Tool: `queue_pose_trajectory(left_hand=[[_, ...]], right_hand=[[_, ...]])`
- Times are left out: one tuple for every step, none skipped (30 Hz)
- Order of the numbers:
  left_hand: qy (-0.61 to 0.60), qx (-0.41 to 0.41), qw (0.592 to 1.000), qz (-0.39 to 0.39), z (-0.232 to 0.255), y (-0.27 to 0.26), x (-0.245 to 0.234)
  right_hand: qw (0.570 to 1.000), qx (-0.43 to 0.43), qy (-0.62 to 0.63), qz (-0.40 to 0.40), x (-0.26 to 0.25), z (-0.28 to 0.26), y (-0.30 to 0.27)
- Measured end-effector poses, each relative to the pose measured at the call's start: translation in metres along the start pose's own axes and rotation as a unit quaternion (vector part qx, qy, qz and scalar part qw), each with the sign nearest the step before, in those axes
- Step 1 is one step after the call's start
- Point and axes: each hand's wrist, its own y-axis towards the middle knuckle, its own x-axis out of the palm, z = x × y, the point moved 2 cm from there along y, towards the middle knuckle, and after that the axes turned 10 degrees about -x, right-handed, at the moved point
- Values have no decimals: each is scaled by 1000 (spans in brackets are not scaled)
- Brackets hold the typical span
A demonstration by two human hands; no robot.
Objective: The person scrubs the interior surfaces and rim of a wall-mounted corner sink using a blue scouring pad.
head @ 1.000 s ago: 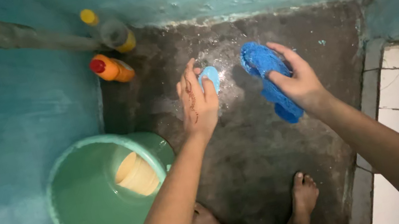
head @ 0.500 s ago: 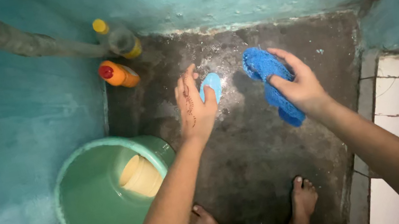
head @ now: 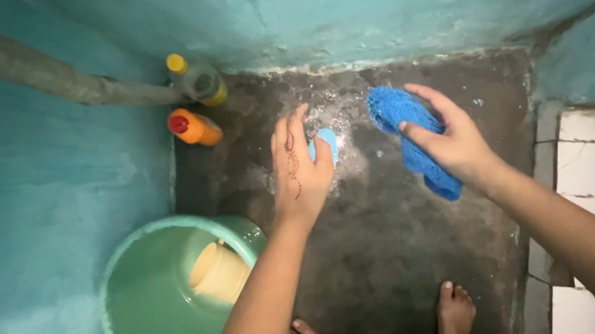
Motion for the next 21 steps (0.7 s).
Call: queue_pose_trajectory(left_hand=[[0,1,1000,-1,1,2,-1],[1,2,1000,-2,2,2,-1],[1,3,1000,-4,2,2,-2],[1,9,1000,-2,3,1,-4],[0,14,1000,0,3,-1,-6],[0,20,1000,2,3,-2,-7],[11,27,999,12,4,0,-8],[21,32,999,22,4,2,-8],[32,37,998,32,5,3,-9],[21,28,999,23,6,3,-10],[11,19,1000,13,6,2,-12],[1,10,1000,4,8,2,-14],[0,15,1000,5,9,2,-16],[0,20,1000,7,11,2,-17],[0,25,1000,9,13,1,-19],[0,21,1000,8,14,1,-20],[0,18,1000,7,16,1,-22],[0,15,1000,7,18,0,-22],[-4,18,1000,9,20,-1,-24],[-7,22,1000,12,22,-1,-26],[-11,26,999,15,25,-1,-28]], right_hand=[[1000,-12,0,-3,0,-3,1],[1000,-24,0,-6,0,-6,0],[999,-35,0,-10,-1,-8,-1],[999,-35,-11,-9,-1,-10,-2],[999,-34,-21,-9,-1,-12,-3],[999,-34,-32,-9,-2,-14,-3],[999,-34,-39,-8,-2,-15,-3],[998,-33,-47,-9,-2,-17,-4],[998,-31,-56,-10,-3,-18,-5],[999,-28,-45,-9,-3,-19,-6],[999,-25,-34,-8,-3,-19,-7],[999,-22,-23,-6,-3,-20,-8],[999,-39,-29,-10,-4,-22,-9],[998,-56,-35,-14,-4,-24,-10],[996,-73,-41,-17,-3,-26,-11],[998,-44,-34,-13,-3,-27,-14],[1000,-14,-27,-9,-3,-28,-17],[1000,15,-20,-5,-4,-29,-19],[1000,-5,-23,-9,-4,-32,-20],[999,-26,-27,-13,-4,-34,-20],[998,-48,-30,-18,-4,-36,-19]])
